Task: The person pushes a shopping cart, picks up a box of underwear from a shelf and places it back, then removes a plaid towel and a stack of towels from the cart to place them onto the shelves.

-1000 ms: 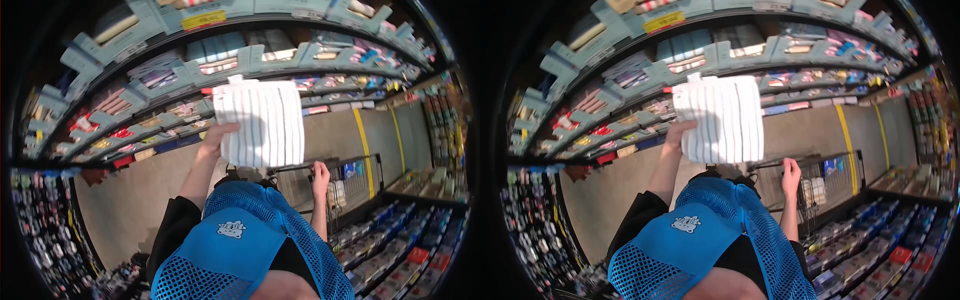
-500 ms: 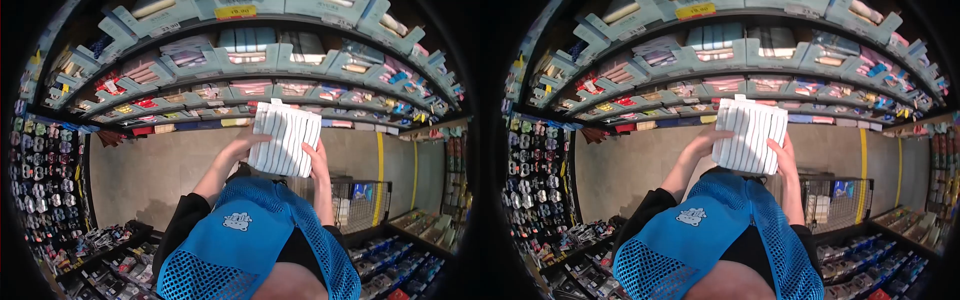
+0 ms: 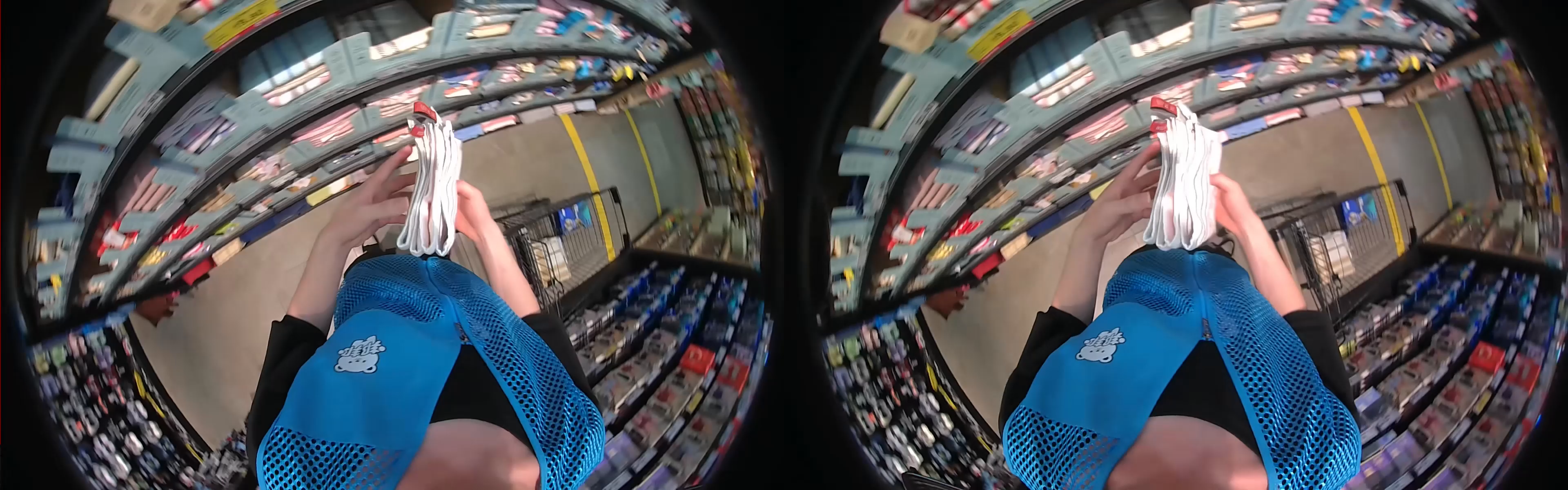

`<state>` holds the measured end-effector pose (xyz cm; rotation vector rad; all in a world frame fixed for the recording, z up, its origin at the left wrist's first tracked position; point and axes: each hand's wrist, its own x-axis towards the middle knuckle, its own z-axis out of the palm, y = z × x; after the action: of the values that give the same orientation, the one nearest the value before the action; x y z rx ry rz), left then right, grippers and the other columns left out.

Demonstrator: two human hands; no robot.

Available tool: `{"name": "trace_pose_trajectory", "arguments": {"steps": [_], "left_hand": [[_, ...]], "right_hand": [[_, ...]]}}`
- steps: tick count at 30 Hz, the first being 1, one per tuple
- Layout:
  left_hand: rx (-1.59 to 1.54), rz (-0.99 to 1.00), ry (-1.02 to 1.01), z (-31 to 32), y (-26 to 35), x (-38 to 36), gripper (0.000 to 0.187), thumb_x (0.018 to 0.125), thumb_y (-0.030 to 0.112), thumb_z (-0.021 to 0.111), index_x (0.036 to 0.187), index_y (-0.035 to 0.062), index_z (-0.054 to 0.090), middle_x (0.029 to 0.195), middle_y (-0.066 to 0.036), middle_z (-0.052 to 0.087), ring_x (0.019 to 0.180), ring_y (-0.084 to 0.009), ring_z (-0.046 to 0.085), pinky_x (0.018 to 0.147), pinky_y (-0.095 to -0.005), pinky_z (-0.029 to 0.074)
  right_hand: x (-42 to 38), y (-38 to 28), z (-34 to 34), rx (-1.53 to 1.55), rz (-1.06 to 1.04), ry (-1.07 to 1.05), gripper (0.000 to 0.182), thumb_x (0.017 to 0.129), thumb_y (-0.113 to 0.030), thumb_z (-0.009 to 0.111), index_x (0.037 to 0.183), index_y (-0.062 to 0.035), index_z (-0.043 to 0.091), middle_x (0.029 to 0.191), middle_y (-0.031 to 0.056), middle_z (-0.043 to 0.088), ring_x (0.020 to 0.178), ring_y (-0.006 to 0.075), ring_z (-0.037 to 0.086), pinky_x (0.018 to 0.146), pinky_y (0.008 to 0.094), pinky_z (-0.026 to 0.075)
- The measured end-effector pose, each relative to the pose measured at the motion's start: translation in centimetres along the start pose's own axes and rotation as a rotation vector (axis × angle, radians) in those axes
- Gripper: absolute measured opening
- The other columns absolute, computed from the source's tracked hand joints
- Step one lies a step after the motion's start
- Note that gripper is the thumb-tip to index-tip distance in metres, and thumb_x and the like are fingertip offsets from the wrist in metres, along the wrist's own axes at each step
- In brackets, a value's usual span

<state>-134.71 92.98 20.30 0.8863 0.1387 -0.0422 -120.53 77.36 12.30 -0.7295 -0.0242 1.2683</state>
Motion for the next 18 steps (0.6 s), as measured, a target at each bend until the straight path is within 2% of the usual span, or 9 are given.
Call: {"name": "trace_pose_trajectory", "arguments": {"steps": [1,2,5,9,11,12,13,15,18], "left_hand": [[-0.003,-0.014,-0.033,0.2,-0.1,0.3,0.083,0.080,0.016,0.064,0.143,0.0122,0.011,0.134,-0.018,0.037,0.117,-0.0251,0.045,0.090,-0.0360,0.043],[0.055,0.025,-0.031,0.4,-0.1,0.4,0.083,0.080,0.016,0.064,0.143,0.0117,0.011,0.134,-0.018,0.037,0.115,-0.0255,0.046,0.090,-0.0360,0.043],[0.148,0.095,-0.024,0.4,-0.1,0.6,0.081,0.078,0.013,0.065,0.142,0.0093,0.015,0.133,-0.019,0.038,0.112,-0.0264,0.048,0.089,-0.0367,0.043],[0.248,0.103,0.127,2.1,0.5,-0.2,0.076,0.073,0.014,0.070,0.136,0.0052,0.028,0.128,-0.016,0.044,0.113,-0.0239,0.047,0.092,-0.0373,0.041],[0.583,0.168,0.263,2.4,-0.2,-0.2,0.075,0.070,0.016,0.072,0.134,0.0041,0.033,0.128,-0.013,0.044,0.116,-0.0226,0.044,0.096,-0.0390,0.037],[0.642,0.177,0.299,2.8,-0.3,-0.3,0.076,0.068,0.019,0.075,0.131,0.0026,0.036,0.129,-0.014,0.042,0.120,-0.0252,0.039,0.101,-0.0408,0.032],[0.644,0.191,0.305,2.9,-0.5,-0.2,0.076,0.068,0.019,0.075,0.131,0.0026,0.036,0.129,-0.014,0.042,0.120,-0.0252,0.039,0.101,-0.0408,0.032],[0.928,0.416,0.324,2.8,-0.9,-0.3,0.077,0.067,0.022,0.076,0.130,0.0014,0.036,0.131,-0.016,0.038,0.123,-0.0291,0.036,0.102,-0.0409,0.031],[0.911,0.377,0.356,2.7,-0.5,-1.0,0.082,0.067,0.023,0.077,0.132,0.0005,0.032,0.136,-0.019,0.030,0.130,-0.0306,0.027,0.104,-0.0401,0.028]], "right_hand": [[0.2,-0.1,0.5,0.014,0.006,0.010,0.042,0.089,-0.025,0.039,0.115,0.0069,0.048,0.107,0.0192,0.059,0.093,0.0274,0.060,0.084,0.0387,0.049],[0.3,-0.1,0.4,-0.013,0.018,-0.043,0.045,0.087,-0.022,0.036,0.122,0.0063,0.043,0.118,0.0201,0.054,0.107,0.0294,0.054,0.095,0.0418,0.041],[0.5,0.1,1.3,0.105,-0.007,-0.140,0.044,0.087,-0.021,0.036,0.121,0.0053,0.044,0.116,0.0215,0.054,0.103,0.0297,0.056,0.091,0.0432,0.044],[1.1,1.8,2.2,0.053,-0.070,-0.078,0.043,0.088,-0.022,0.037,0.121,0.0044,0.045,0.112,0.0199,0.056,0.098,0.0294,0.058,0.087,0.0412,0.047],[1.8,2.1,3.8,0.331,-0.199,-0.352,0.040,0.088,-0.019,0.038,0.120,0.0036,0.046,0.106,0.0174,0.059,0.092,0.0290,0.059,0.083,0.0379,0.049],[0.3,2.3,5.6,-0.064,-0.333,0.051,0.039,0.089,-0.018,0.042,0.123,0.0014,0.044,0.106,0.0148,0.058,0.093,0.0260,0.058,0.081,0.0354,0.049],[-0.3,2.1,6.9,-0.332,-0.499,-0.060,0.045,0.089,-0.019,0.046,0.130,-0.0009,0.037,0.121,0.0148,0.050,0.108,0.0241,0.052,0.088,0.0352,0.046],[-0.7,2.1,7.7,-0.354,-0.505,-0.089,0.047,0.089,-0.019,0.046,0.131,-0.0012,0.036,0.123,0.0147,0.048,0.109,0.0239,0.050,0.089,0.0351,0.045],[-0.9,2.1,8.5,-0.400,-0.531,-0.110,0.050,0.089,-0.020,0.047,0.133,-0.0019,0.032,0.129,0.0145,0.043,0.115,0.0232,0.046,0.093,0.0350,0.042]]}}
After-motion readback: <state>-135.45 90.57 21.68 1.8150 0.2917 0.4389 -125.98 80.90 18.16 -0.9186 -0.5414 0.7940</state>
